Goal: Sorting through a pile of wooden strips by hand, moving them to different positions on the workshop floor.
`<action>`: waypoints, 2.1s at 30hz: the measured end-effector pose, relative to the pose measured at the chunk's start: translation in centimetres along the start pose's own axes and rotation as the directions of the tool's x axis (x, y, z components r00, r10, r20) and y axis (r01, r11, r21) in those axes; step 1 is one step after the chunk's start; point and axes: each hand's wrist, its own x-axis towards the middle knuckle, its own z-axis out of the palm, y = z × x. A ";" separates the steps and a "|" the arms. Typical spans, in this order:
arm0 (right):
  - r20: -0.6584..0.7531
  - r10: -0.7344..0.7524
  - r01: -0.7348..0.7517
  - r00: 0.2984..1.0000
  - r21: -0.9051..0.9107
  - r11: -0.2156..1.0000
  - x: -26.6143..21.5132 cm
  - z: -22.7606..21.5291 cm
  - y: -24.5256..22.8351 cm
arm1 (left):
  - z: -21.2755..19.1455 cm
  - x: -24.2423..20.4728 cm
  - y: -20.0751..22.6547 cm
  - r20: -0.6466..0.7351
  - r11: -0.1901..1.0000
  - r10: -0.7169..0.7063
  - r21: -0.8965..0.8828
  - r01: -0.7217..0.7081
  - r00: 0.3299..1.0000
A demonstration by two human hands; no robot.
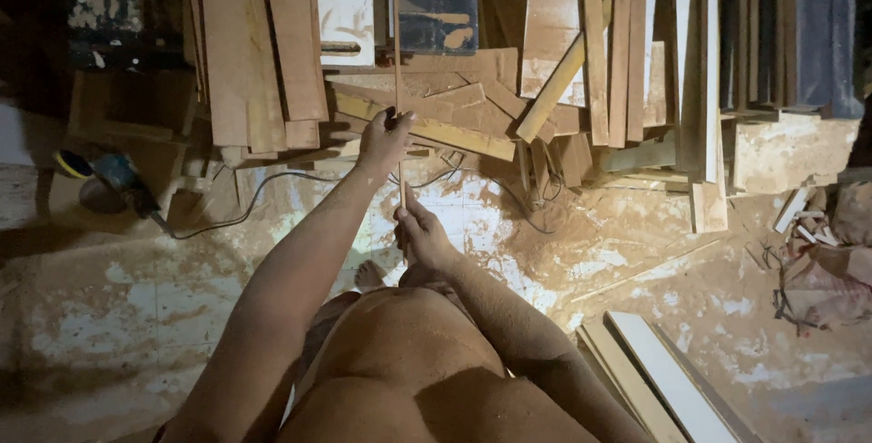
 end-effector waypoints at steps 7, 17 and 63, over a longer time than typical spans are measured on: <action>-0.001 0.002 -0.002 1.000 0.100 0.995 4.4 -0.9 -0.3 | -0.9 -0.1 0.2 -0.044 1.000 0.026 0.016 -0.026 0.999; -0.008 0.044 -0.044 0.999 0.047 0.998 8.0 -1.2 -7.5 | -0.9 1.4 4.2 -0.127 0.989 0.112 0.106 -0.099 0.986; -0.055 -0.028 0.021 0.998 -0.128 0.992 23.8 -4.4 -16.7 | -2.6 2.5 14.9 0.367 -0.010 0.284 0.925 -0.381 0.886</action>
